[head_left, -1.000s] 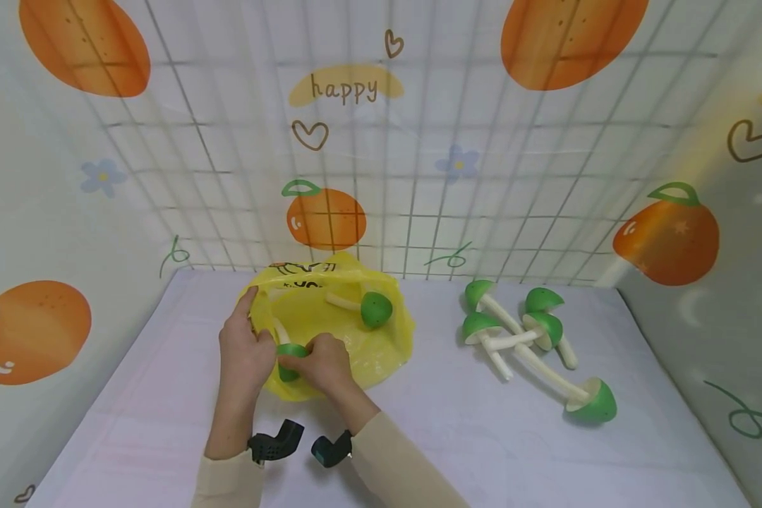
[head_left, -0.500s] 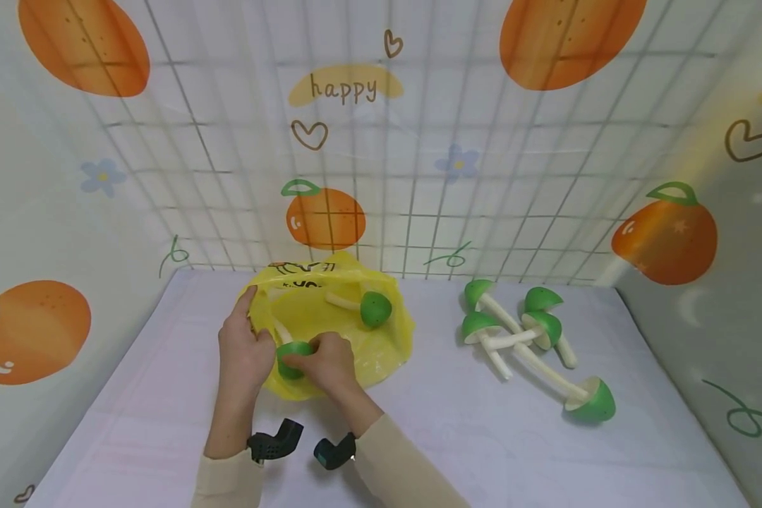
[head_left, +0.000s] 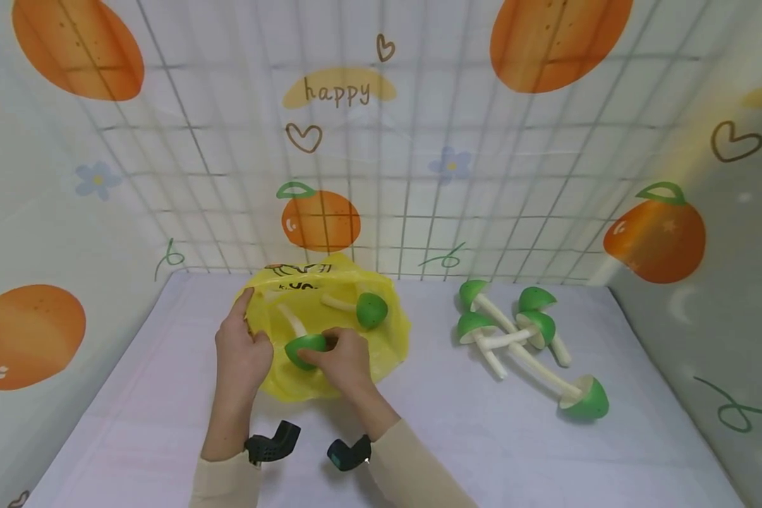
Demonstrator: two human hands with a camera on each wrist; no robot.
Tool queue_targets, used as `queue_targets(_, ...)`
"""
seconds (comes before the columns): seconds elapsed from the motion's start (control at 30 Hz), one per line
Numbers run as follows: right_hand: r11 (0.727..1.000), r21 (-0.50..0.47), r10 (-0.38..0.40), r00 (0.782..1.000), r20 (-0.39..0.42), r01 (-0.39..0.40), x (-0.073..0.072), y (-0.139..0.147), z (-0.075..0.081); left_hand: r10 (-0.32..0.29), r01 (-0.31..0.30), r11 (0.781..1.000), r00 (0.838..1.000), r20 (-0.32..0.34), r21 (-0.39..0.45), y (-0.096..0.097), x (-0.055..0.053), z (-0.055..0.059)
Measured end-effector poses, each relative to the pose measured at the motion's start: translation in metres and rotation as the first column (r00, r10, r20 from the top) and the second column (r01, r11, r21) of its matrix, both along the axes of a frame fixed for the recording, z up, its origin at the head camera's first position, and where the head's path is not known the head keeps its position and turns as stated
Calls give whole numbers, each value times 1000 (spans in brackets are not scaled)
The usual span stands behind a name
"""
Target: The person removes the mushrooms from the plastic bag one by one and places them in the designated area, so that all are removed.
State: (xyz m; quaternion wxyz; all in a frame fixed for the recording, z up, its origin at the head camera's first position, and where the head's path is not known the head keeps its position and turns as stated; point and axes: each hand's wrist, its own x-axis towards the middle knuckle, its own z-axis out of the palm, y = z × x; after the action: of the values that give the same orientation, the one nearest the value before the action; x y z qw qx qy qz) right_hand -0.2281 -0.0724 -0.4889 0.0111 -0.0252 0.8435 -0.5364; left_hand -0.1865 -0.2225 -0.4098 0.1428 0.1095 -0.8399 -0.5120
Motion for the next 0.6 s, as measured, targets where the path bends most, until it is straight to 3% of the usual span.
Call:
queue_targets(0.4, 994, -106, 16, 1000, -17, -18, 6, 35, 9, -11, 11, 1000, 1000, 3, 18, 2, 1, -1)
queue_targets(0.6, 995, -95, 42, 999, -18, -43, 10, 60, 19, -5, 4, 1000, 1000, 19, 10, 3, 1, 1)
